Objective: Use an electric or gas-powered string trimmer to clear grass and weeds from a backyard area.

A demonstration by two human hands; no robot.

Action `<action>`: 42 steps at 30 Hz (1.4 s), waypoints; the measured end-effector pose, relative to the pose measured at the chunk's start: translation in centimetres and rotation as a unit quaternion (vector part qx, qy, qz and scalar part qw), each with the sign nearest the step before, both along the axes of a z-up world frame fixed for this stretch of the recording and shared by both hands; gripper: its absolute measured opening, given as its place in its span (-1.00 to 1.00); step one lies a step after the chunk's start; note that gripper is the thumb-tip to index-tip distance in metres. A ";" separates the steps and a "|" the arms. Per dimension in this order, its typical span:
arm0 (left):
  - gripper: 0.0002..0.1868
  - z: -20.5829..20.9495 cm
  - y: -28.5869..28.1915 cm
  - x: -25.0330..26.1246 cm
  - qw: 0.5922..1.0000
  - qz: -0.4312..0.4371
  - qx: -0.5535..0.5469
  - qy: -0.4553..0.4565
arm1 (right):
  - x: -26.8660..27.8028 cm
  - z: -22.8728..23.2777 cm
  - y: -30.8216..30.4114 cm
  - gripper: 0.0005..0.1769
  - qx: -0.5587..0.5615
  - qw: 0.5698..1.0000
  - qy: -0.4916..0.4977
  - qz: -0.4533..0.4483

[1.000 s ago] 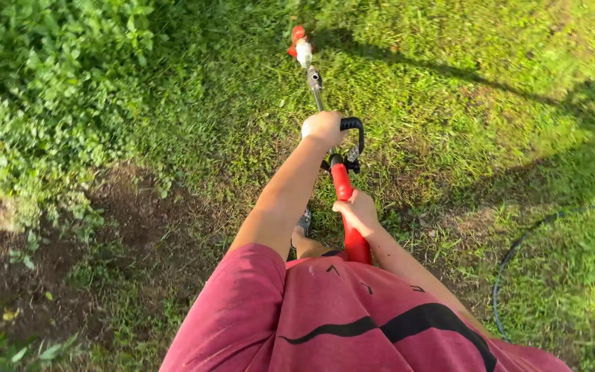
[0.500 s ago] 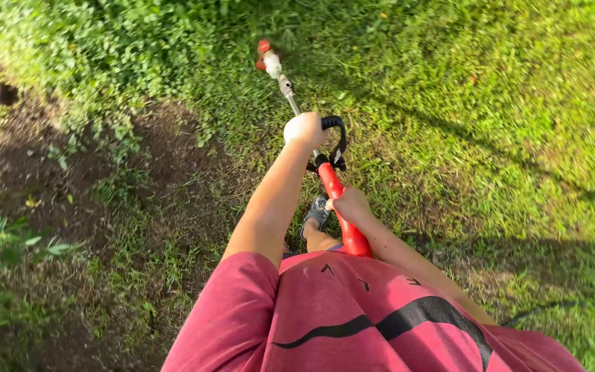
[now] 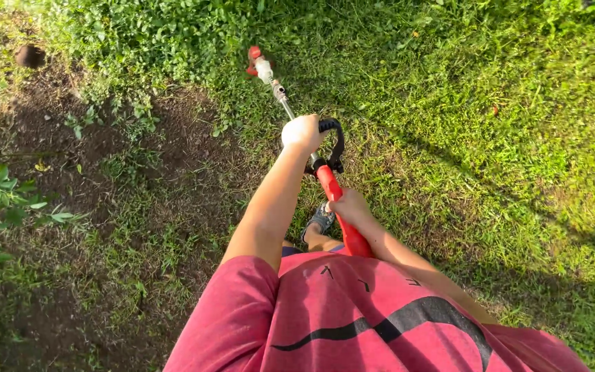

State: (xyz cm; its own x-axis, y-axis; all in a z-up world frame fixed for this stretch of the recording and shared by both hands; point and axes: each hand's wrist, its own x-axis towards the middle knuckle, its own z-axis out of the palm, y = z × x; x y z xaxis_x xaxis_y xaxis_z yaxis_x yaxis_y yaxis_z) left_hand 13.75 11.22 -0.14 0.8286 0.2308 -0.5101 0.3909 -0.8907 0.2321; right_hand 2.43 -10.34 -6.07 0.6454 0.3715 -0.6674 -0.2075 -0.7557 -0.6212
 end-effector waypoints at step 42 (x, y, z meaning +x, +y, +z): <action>-0.60 1.3 34.4 -10.6 0.998 0.027 -0.007 -0.051 | -7.2 3.0 33.5 -0.50 -0.030 0.999 0.006 0.038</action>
